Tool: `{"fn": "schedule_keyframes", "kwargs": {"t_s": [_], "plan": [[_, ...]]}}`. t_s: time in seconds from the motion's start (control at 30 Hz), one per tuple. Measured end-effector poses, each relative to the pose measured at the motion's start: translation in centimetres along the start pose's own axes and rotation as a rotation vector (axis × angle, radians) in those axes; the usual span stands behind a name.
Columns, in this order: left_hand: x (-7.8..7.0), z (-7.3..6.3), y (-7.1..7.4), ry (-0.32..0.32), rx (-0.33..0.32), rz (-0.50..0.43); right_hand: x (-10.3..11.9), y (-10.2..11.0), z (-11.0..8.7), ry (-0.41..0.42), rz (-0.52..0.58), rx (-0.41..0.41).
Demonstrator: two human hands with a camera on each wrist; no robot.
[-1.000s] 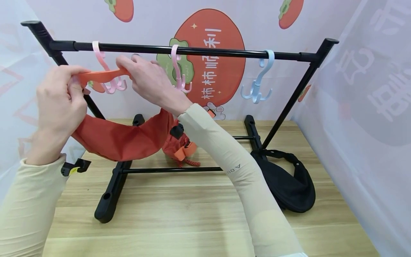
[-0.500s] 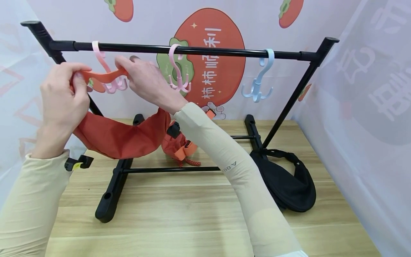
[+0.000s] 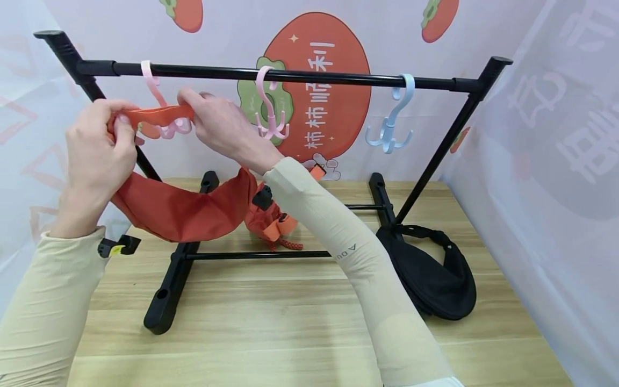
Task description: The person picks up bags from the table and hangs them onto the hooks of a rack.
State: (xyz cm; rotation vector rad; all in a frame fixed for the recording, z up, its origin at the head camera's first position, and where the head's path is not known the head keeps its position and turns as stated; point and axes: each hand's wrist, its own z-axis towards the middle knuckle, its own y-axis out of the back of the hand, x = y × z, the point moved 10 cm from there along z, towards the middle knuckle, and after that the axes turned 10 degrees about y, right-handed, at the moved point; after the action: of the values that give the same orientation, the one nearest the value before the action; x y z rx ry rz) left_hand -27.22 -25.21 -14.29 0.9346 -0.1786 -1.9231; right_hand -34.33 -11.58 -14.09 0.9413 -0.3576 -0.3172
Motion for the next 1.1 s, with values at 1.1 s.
{"fn": "schedule_keyframes", "kwargs": {"t_s": [1.1], "plan": [[2.3, -1.0, -1.9, 0.066, 0.084, 0.011, -0.7, -2.5, -1.1, 0.003, 0.035, 0.022]]}}
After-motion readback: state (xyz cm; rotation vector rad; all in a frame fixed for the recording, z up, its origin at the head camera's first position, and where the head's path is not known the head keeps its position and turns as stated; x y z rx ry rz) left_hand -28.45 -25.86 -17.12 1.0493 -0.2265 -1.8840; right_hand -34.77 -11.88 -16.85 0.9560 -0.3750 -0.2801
